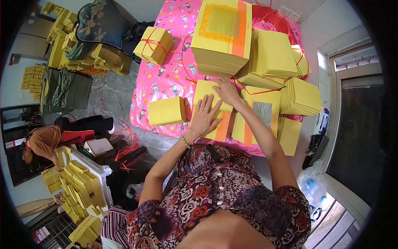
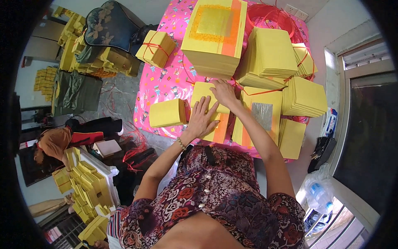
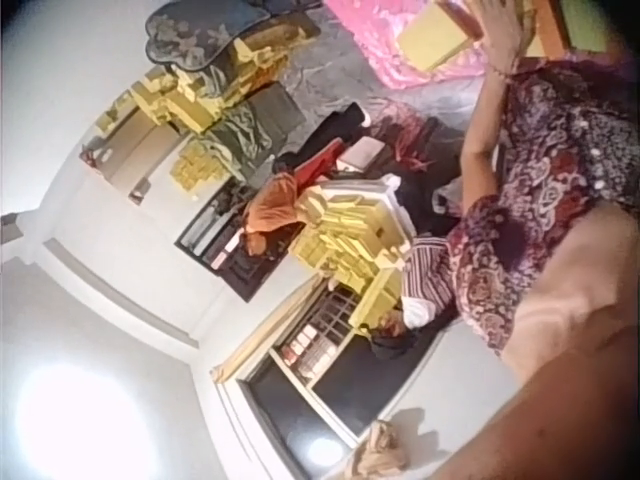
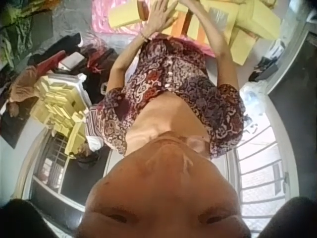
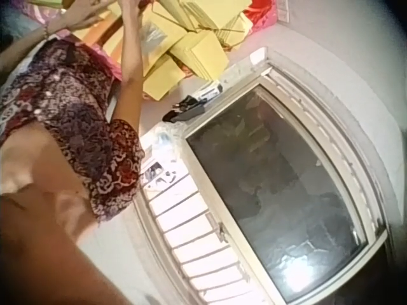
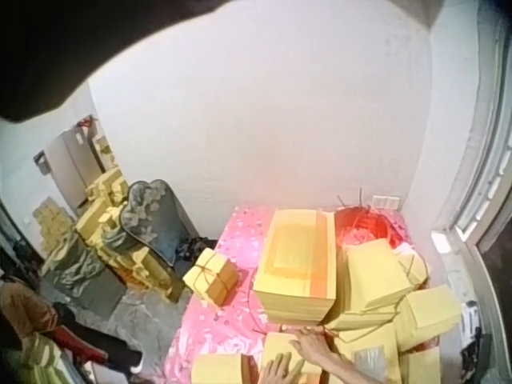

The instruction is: Sorting and stacking sheets of joss paper on a table.

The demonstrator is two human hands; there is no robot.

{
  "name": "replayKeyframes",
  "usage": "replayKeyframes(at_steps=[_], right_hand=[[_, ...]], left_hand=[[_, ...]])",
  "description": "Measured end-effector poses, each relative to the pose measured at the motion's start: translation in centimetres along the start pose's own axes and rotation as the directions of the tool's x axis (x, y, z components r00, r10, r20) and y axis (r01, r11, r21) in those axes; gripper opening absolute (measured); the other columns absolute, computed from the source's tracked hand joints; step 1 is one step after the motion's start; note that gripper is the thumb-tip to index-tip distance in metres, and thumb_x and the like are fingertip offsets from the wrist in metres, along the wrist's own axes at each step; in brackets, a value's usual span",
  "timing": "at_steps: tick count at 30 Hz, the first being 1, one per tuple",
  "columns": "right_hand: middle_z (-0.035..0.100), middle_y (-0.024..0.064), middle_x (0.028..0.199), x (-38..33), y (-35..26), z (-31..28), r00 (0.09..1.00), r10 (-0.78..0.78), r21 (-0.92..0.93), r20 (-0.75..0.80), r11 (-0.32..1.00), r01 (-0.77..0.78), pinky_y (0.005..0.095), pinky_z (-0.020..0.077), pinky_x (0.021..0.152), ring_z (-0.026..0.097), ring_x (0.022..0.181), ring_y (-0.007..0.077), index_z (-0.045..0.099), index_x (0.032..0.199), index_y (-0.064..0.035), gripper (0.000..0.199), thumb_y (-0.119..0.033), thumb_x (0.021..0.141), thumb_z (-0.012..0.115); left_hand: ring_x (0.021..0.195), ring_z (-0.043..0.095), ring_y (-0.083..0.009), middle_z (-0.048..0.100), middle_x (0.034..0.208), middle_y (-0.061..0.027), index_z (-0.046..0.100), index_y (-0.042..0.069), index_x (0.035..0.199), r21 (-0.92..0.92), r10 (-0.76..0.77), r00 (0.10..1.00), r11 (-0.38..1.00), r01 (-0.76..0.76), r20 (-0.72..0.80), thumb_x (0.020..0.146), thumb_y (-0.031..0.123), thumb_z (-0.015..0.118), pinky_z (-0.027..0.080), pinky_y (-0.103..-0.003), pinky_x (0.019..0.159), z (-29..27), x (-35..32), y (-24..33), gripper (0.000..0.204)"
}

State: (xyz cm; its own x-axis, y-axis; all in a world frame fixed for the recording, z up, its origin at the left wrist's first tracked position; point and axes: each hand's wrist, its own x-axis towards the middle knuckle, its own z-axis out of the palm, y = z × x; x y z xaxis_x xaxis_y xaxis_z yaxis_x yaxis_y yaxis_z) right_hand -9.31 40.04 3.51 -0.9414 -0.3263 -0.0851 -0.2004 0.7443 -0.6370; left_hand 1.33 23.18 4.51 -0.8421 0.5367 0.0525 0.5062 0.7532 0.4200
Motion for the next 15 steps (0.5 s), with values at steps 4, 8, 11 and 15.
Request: replayKeyframes(at_steps=[4, 8, 11, 15], right_hand=[[0.055, 0.0227, 0.128, 0.0, -0.3, 0.3, 1.000, 0.009, -0.080, -0.008, 0.997, -0.009, 0.0463, 0.0415, 0.101, 0.050, 0.122, 0.0397, 0.054, 0.126, 0.0018, 0.042, -0.023, 0.091, 0.059], [0.057, 0.0174, 0.123, 0.3, -0.8, 1.0, 0.997, -0.019, -0.094, -0.078, 0.995, 0.012, 0.0472, 0.0423, 0.100, 0.052, 0.120, 0.0346, 0.057, 0.122, -0.0020, 0.040, -0.022, 0.089, 0.062], [0.058, 0.0170, 0.122, 0.3, -1.7, 1.2, 0.999, 0.011, -0.117, -0.037, 0.993, -0.016, 0.0467, 0.0425, 0.100, 0.053, 0.119, 0.0339, 0.057, 0.122, -0.0020, 0.040, -0.021, 0.088, 0.063], [0.058, 0.0166, 0.121, 0.2, -1.5, 1.2, 0.998, -0.002, -0.081, -0.066, 0.997, -0.003, 0.0461, 0.0426, 0.100, 0.053, 0.119, 0.0339, 0.057, 0.122, -0.0023, 0.039, -0.019, 0.087, 0.064]], left_hand=[[0.144, 0.018, -0.0433, 0.023, 0.154, -0.0251, 0.029, 0.015, 0.152, -0.003, 0.005, 1.000, 1.000, -0.006, -0.001, 0.091, 0.043, 0.056, 0.016, -0.055, 0.117, 0.1, 0.1, -0.1, 0.073], [0.144, 0.018, -0.0434, 0.023, 0.154, -0.0252, 0.031, 0.014, 0.151, 0.011, 0.016, 1.000, 1.000, -0.016, 0.013, 0.091, 0.043, 0.056, 0.016, -0.055, 0.117, 0.2, 0.2, -0.2, 0.071], [0.144, 0.018, -0.0435, 0.023, 0.154, -0.0254, 0.032, 0.014, 0.151, 0.024, 0.008, 1.000, 1.000, -0.009, 0.028, 0.092, 0.043, 0.055, 0.015, -0.055, 0.117, 0.4, 0.1, -0.3, 0.069], [0.144, 0.018, -0.0436, 0.022, 0.155, -0.0255, 0.033, 0.014, 0.150, 0.025, 0.012, 1.000, 1.000, -0.013, 0.025, 0.092, 0.043, 0.055, 0.015, -0.055, 0.117, 0.5, 0.2, -0.3, 0.068]])
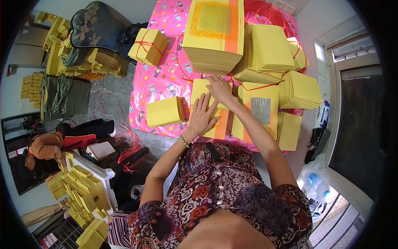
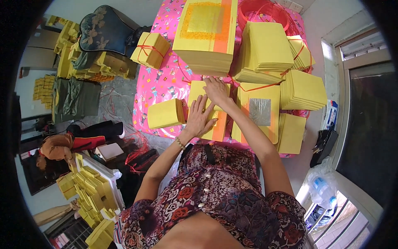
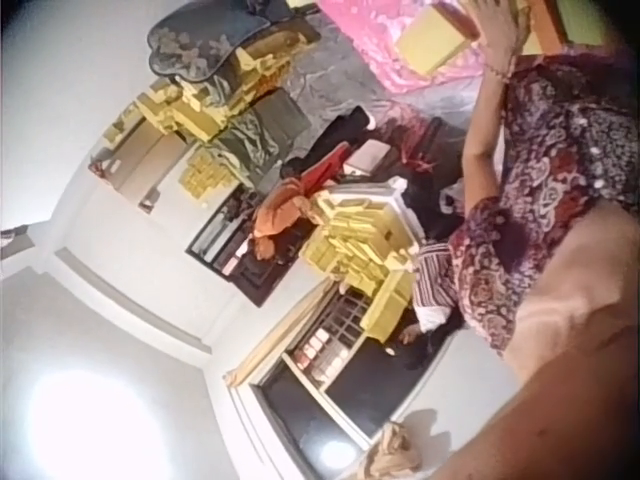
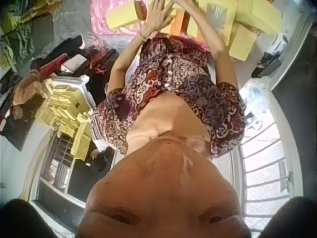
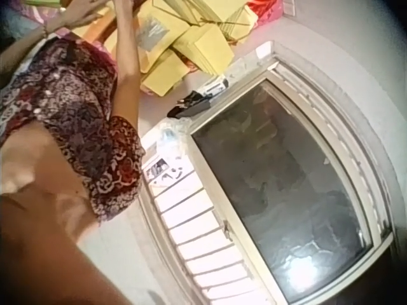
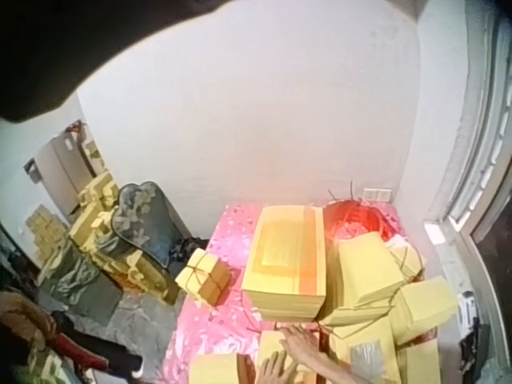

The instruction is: Sorting and stacking sheets of joss paper on a table.

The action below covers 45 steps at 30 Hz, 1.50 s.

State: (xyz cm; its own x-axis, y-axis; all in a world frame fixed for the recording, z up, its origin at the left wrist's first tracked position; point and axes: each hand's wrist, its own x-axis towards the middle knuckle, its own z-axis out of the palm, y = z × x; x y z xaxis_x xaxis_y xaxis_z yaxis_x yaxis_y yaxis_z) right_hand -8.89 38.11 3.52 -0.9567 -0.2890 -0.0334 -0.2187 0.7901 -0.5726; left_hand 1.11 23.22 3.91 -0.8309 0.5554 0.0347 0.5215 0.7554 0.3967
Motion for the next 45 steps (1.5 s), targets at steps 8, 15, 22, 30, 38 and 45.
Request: replayKeyframes(at_steps=[8, 15, 22, 30, 38, 45], right_hand=[[0.056, 0.0141, 0.127, 0.3, -0.1, 0.0, 0.998, 0.047, -0.056, 0.048, 0.997, -0.045, 0.0469, 0.0430, 0.100, 0.053, 0.121, 0.0329, 0.057, 0.123, -0.0058, 0.037, -0.020, 0.090, 0.060], [0.056, 0.0141, 0.127, 0.2, -0.4, -0.1, 0.998, 0.048, -0.076, 0.051, 0.996, -0.044, 0.0470, 0.0430, 0.100, 0.053, 0.121, 0.0332, 0.057, 0.123, -0.0061, 0.036, -0.019, 0.089, 0.060], [0.057, 0.0136, 0.125, 0.1, -0.2, 0.2, 1.000, 0.030, -0.046, 0.000, 0.998, -0.030, 0.0466, 0.0424, 0.100, 0.052, 0.120, 0.0330, 0.058, 0.122, -0.0067, 0.036, -0.019, 0.088, 0.061], [0.057, 0.0139, 0.122, 0.2, 0.0, 0.2, 1.000, 0.014, -0.031, -0.001, 0.999, -0.014, 0.0465, 0.0420, 0.100, 0.052, 0.119, 0.0325, 0.059, 0.121, -0.0066, 0.036, -0.020, 0.088, 0.062], [0.053, 0.0191, 0.131, -1.4, 0.1, 0.3, 0.975, -0.116, -0.063, -0.189, 0.992, 0.106, 0.0477, 0.0375, 0.106, 0.044, 0.127, 0.0393, 0.052, 0.129, 0.0014, 0.045, -0.016, 0.088, 0.059], [0.039, 0.0272, 0.145, -12.0, -2.0, -0.8, 0.988, -0.149, -0.302, 0.032, 0.941, 0.152, 0.0513, 0.0228, 0.116, 0.029, 0.140, 0.0427, 0.039, 0.138, 0.0109, 0.062, -0.024, 0.090, 0.058]], left_hand=[[0.144, 0.017, -0.0436, 0.021, 0.155, -0.0253, 0.032, 0.014, 0.150, -0.013, -0.004, 1.000, 1.000, 0.004, 0.008, 0.093, 0.045, 0.054, 0.014, -0.054, 0.117, 0.1, 0.2, 0.0, 0.069], [0.144, 0.017, -0.0436, 0.020, 0.156, -0.0250, 0.032, 0.014, 0.150, -0.003, -0.017, 1.000, 1.000, 0.017, 0.008, 0.093, 0.045, 0.053, 0.014, -0.054, 0.117, 0.1, 0.1, 0.1, 0.068], [0.144, 0.017, -0.0442, 0.024, 0.154, -0.0239, 0.035, 0.012, 0.149, -0.020, -0.017, 1.000, 1.000, 0.017, -0.024, 0.093, 0.047, 0.053, 0.014, -0.055, 0.117, 0.6, 0.1, 0.1, 0.069], [0.144, 0.015, -0.0445, 0.024, 0.156, -0.0205, 0.033, 0.012, 0.150, -0.029, -0.029, 1.000, 0.999, 0.029, 0.003, 0.093, 0.050, 0.052, 0.013, -0.056, 0.117, 1.0, 0.1, 0.1, 0.071], [0.145, 0.013, -0.0445, 0.022, 0.157, -0.0198, 0.035, 0.012, 0.149, 0.002, -0.022, 0.999, 1.000, 0.022, 0.025, 0.090, 0.055, 0.053, 0.013, -0.056, 0.117, 0.9, 0.4, 0.1, 0.075], [0.146, 0.011, -0.0444, 0.017, 0.159, -0.0196, 0.032, 0.012, 0.151, -0.053, -0.019, 1.000, 0.998, 0.019, 0.007, 0.086, 0.055, 0.056, 0.013, -0.057, 0.117, 1.0, -0.2, -0.2, 0.081]])
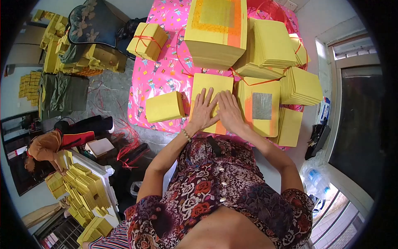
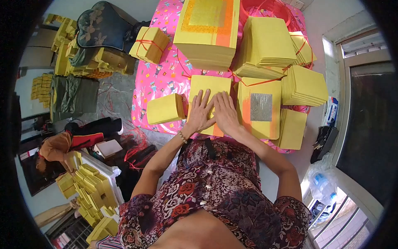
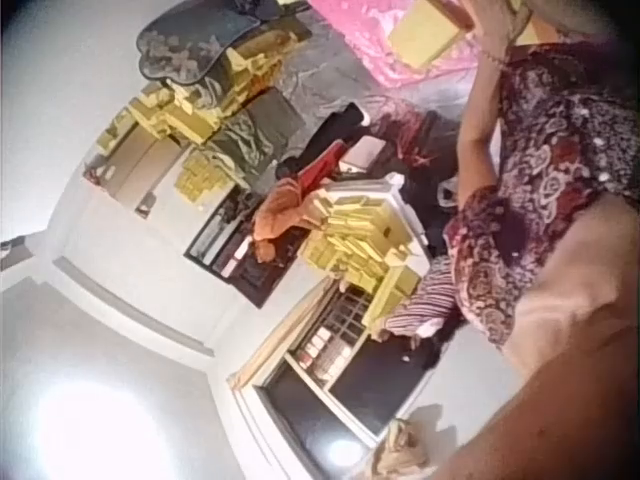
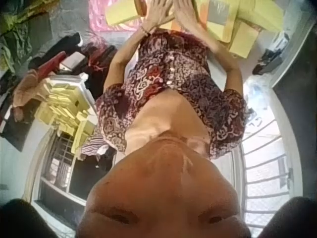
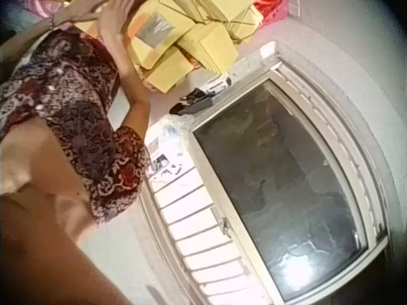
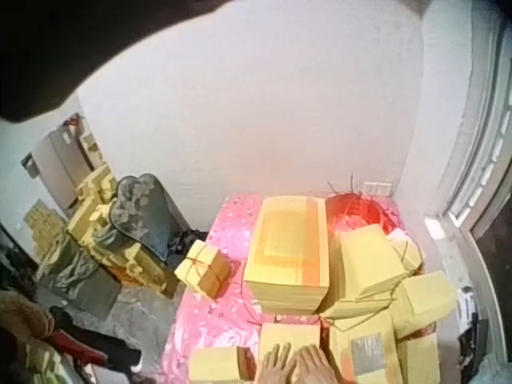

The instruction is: Sorting and stacking sheets of joss paper on a table.

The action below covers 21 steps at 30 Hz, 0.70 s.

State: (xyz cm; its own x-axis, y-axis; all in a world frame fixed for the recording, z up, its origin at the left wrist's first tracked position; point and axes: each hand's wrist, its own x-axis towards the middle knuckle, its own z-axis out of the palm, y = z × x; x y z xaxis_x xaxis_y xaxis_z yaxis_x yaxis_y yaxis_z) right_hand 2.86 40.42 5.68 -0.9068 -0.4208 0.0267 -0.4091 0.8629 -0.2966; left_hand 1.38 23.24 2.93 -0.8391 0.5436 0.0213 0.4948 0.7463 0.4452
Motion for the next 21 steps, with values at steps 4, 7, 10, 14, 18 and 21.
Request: replayKeyframes(at_steps=[4, 7, 10, 14, 18, 21], right_hand=[[0.018, 0.0271, 0.156, -1.8, 0.0, 0.6, 0.982, 0.031, 0.171, 0.188, 0.983, -0.064, 0.0532, 0.0071, 0.119, 0.009, 0.148, 0.0400, 0.022, 0.147, 0.0113, 0.089, -0.046, 0.089, 0.059], [0.009, 0.0263, 0.159, -1.7, 0.4, 1.1, 0.966, 0.029, 0.146, 0.258, 0.987, -0.069, 0.0550, 0.0007, 0.119, 0.001, 0.149, 0.0387, 0.013, 0.150, 0.0104, 0.109, -0.063, 0.084, 0.058], [0.005, 0.0266, 0.159, -1.9, 0.7, 1.6, 0.957, 0.014, 0.138, 0.291, 0.989, -0.057, 0.0556, -0.0023, 0.118, -0.004, 0.149, 0.0380, 0.008, 0.150, 0.0099, 0.120, -0.072, 0.079, 0.057], [0.003, 0.0268, 0.159, -2.0, 0.6, 1.8, 0.945, 0.022, 0.120, 0.328, 0.991, -0.065, 0.0564, -0.0025, 0.118, -0.006, 0.149, 0.0382, 0.008, 0.150, 0.0101, 0.122, -0.074, 0.078, 0.057], [0.004, 0.0278, 0.159, -1.8, 0.6, 1.5, 0.945, 0.029, 0.105, 0.327, 0.992, -0.067, 0.0575, -0.0020, 0.117, -0.006, 0.149, 0.0387, 0.008, 0.150, 0.0104, 0.123, -0.074, 0.077, 0.058], [0.005, 0.0271, 0.159, -1.7, 0.1, 1.4, 0.954, 0.045, 0.079, 0.296, 0.994, -0.071, 0.0580, -0.0007, 0.117, -0.004, 0.149, 0.0385, 0.009, 0.151, 0.0094, 0.121, -0.074, 0.077, 0.058]], left_hand=[[0.146, 0.011, -0.0436, 0.017, 0.160, -0.0183, 0.028, 0.015, 0.153, -0.011, 0.012, 1.000, 1.000, -0.012, -0.009, 0.086, 0.050, 0.056, 0.015, -0.056, 0.117, 0.4, 0.3, -0.2, 0.081], [0.146, 0.012, -0.0435, 0.017, 0.160, -0.0180, 0.028, 0.014, 0.153, 0.018, 0.015, 0.999, 1.000, -0.015, -0.031, 0.087, 0.045, 0.055, 0.015, -0.056, 0.117, 0.9, 0.4, -0.4, 0.078], [0.146, 0.014, -0.0430, 0.019, 0.159, -0.0191, 0.029, 0.013, 0.153, 0.020, 0.010, 0.999, 1.000, -0.009, -0.035, 0.089, 0.043, 0.054, 0.015, -0.055, 0.117, 1.1, 0.1, -0.6, 0.075], [0.146, 0.017, -0.0413, 0.022, 0.157, -0.0225, 0.029, 0.007, 0.152, -0.050, 0.005, 0.997, 0.999, -0.010, -0.082, 0.089, 0.047, 0.054, 0.017, -0.051, 0.118, 0.1, -0.2, -0.7, 0.078], [0.146, 0.015, -0.0426, 0.020, 0.156, -0.0264, 0.026, 0.004, 0.152, 0.004, -0.077, 0.992, 0.997, 0.078, -0.104, 0.089, 0.053, 0.055, 0.015, -0.053, 0.118, -0.6, -1.6, -2.0, 0.084], [0.146, 0.014, -0.0428, 0.019, 0.156, -0.0268, 0.026, 0.004, 0.152, 0.000, -0.079, 0.990, 0.997, 0.080, -0.116, 0.089, 0.054, 0.055, 0.016, -0.052, 0.118, -0.2, -1.9, -2.2, 0.085]])
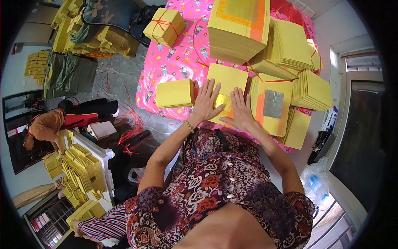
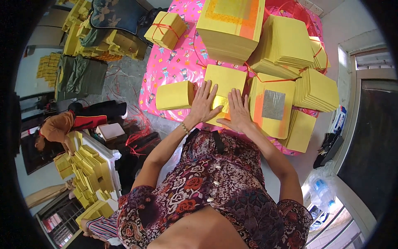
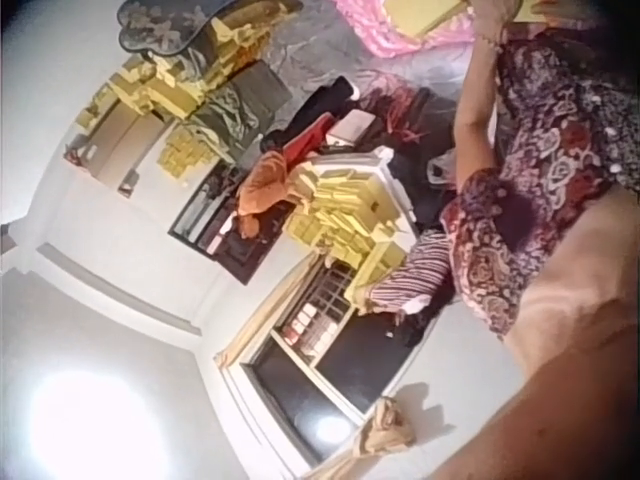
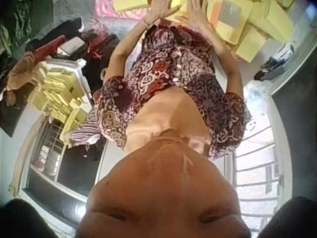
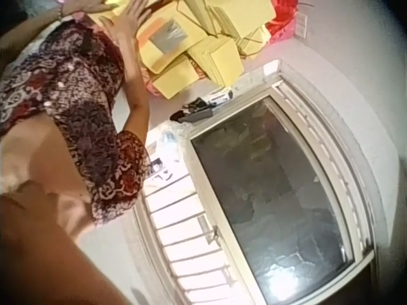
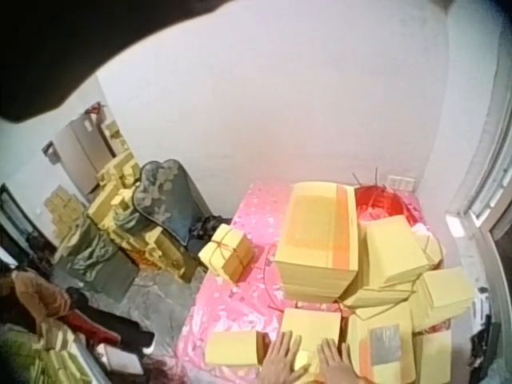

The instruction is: Sorting and stacking sheets of joss paper on a table.

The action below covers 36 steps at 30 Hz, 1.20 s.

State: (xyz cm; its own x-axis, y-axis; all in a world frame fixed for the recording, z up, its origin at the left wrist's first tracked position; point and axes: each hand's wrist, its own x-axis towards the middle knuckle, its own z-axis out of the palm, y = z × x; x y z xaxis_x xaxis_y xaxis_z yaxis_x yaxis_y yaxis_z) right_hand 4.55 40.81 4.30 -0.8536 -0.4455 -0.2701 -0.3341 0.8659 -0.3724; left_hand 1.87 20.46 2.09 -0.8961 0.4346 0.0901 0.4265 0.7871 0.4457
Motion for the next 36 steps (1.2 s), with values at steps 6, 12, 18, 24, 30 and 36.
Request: replayKeyframes(at_steps=[6, 12, 18, 24, 30, 36], right_hand=[[0.007, 0.0210, 0.161, 0.1, -0.2, 0.2, 0.997, -0.019, -0.062, -0.068, 0.998, 0.015, 0.0581, 0.0022, 0.117, 0.001, 0.149, 0.0377, 0.012, 0.153, 0.0027, 0.116, -0.074, 0.078, 0.056], [0.007, 0.0204, 0.161, 0.5, 0.1, 1.1, 0.999, 0.003, -0.029, -0.045, 1.000, -0.004, 0.0584, 0.0030, 0.117, -0.001, 0.149, 0.0375, 0.012, 0.154, 0.0007, 0.114, -0.074, 0.079, 0.055], [0.006, 0.0214, 0.161, 0.6, 0.2, 1.0, 0.999, -0.002, 0.036, -0.050, 0.999, 0.004, 0.0595, 0.0006, 0.117, -0.002, 0.149, 0.0384, 0.012, 0.154, -0.0001, 0.109, -0.069, 0.082, 0.057], [0.014, 0.0194, 0.159, 0.6, 0.4, 0.3, 0.996, -0.005, -0.085, -0.091, 0.996, -0.002, 0.0578, 0.0100, 0.116, 0.010, 0.148, 0.0350, 0.022, 0.153, -0.0060, 0.087, -0.052, 0.088, 0.058], [0.039, 0.0172, 0.143, 1.5, 1.3, -1.6, 0.952, -0.053, 0.014, -0.301, 0.998, 0.060, 0.0478, 0.0338, 0.102, 0.040, 0.129, 0.0326, 0.046, 0.138, -0.0081, 0.068, -0.022, 0.078, 0.075], [0.050, 0.0140, 0.128, 2.9, 2.9, -2.4, 0.927, -0.107, -0.035, -0.360, 0.994, 0.101, 0.0424, 0.0415, 0.092, 0.050, 0.113, 0.0303, 0.055, 0.127, -0.0066, 0.057, -0.020, 0.076, 0.076]], left_hand=[[0.146, 0.014, -0.0436, 0.018, 0.156, -0.0279, 0.026, 0.004, 0.152, 0.017, -0.016, 0.999, 1.000, 0.016, 0.033, 0.088, 0.054, 0.056, 0.017, -0.053, 0.118, 0.3, -0.1, -0.1, 0.086], [0.147, 0.013, -0.0431, 0.017, 0.157, -0.0275, 0.025, 0.004, 0.152, -0.106, 0.010, 1.000, 0.994, -0.007, 0.030, 0.091, 0.051, 0.054, 0.018, -0.053, 0.117, 0.5, -0.1, -0.9, 0.082], [0.147, 0.014, -0.0388, 0.019, 0.158, -0.0221, 0.025, 0.007, 0.153, 0.000, -0.016, 0.997, 1.000, 0.016, 0.070, 0.091, 0.053, 0.052, 0.019, -0.052, 0.117, 0.3, 0.0, -0.9, 0.082], [0.148, 0.008, -0.0425, 0.013, 0.158, -0.0274, 0.023, 0.005, 0.153, 0.024, -0.065, 0.997, 0.998, 0.065, 0.039, 0.093, 0.050, 0.052, 0.013, -0.053, 0.118, 0.2, -0.2, 0.3, 0.081], [0.134, 0.029, -0.0461, 0.031, 0.145, -0.0287, 0.034, 0.003, 0.145, -0.355, -0.276, 0.923, 0.919, 0.172, -0.268, 0.087, 0.022, 0.063, 0.026, -0.053, 0.111, 1.0, -0.8, 4.0, 0.068], [0.095, 0.060, -0.0195, 0.052, 0.113, -0.0133, 0.036, 0.001, 0.128, -0.809, -0.600, 0.787, 0.529, 0.257, -0.142, 0.091, 0.009, 0.061, 0.052, -0.033, 0.075, 3.5, 0.2, 4.3, 0.045]])
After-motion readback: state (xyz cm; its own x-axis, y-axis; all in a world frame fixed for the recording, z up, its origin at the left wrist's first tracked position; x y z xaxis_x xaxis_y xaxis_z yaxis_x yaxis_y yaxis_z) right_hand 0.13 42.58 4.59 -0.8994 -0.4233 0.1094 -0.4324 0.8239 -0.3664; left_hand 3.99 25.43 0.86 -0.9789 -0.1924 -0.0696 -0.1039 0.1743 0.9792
